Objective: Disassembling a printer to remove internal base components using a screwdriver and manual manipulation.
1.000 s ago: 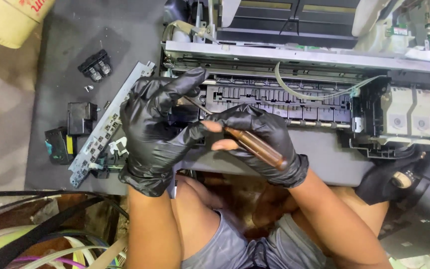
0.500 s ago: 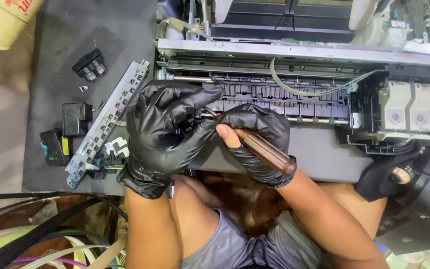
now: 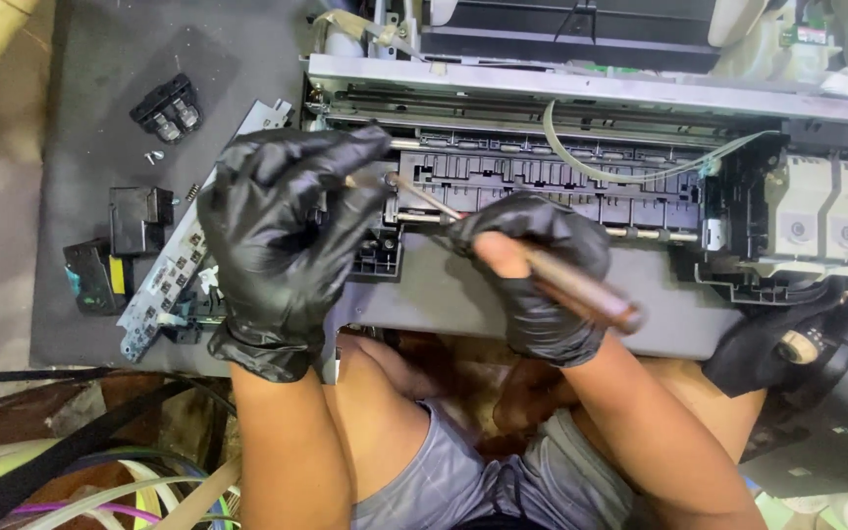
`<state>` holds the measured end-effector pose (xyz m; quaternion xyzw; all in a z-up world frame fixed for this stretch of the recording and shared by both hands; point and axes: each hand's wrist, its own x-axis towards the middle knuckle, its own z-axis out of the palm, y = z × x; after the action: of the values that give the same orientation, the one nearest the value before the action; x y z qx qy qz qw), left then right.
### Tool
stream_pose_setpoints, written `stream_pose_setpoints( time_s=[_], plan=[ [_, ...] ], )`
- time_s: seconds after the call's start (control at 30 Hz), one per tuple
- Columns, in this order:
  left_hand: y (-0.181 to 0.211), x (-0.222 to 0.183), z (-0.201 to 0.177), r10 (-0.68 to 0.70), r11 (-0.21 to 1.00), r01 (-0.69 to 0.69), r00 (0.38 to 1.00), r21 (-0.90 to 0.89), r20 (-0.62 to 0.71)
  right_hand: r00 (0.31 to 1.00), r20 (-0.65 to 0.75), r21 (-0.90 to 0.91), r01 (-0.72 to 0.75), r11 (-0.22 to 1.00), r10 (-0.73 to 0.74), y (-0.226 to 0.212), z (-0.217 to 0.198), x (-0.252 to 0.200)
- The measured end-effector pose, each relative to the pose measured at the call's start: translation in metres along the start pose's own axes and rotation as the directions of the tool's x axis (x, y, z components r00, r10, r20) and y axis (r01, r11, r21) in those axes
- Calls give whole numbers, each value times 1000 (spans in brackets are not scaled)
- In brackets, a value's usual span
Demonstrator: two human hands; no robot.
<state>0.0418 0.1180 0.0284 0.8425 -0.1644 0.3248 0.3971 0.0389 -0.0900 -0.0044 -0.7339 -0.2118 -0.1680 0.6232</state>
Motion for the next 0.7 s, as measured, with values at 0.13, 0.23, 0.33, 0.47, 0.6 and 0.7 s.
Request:
stream_pose_setpoints(
  time_s=[0.13, 0.23, 0.33, 0.47, 0.6, 0.7],
  plan=[
    [-13, -3, 3, -145, 959, 124, 988, -256, -61, 964, -36, 400, -229, 888, 264, 21, -4, -9],
    [-16, 0, 2, -158, 962, 109, 970, -252, -183, 966, -4, 358, -240, 902, 258, 15, -2, -4],
    [-6, 0, -1, -402, 889, 318, 888, -330, -226, 967, 46, 305, -253, 918, 251, 4, 3, 3],
    [-46, -20, 10, -548, 687, 299, 812, -662, -202, 949, 141, 111, -300, 948, 283, -28, 4, 18],
    [-45, -20, 0, -338, 924, 288, 923, -251, -185, 950, 270, -282, -81, 956, 160, -26, 9, 37],
    [-11, -2, -13, -412, 884, 390, 910, -259, -37, 896, 392, -290, -92, 952, 206, -37, 15, 61]
  ],
)
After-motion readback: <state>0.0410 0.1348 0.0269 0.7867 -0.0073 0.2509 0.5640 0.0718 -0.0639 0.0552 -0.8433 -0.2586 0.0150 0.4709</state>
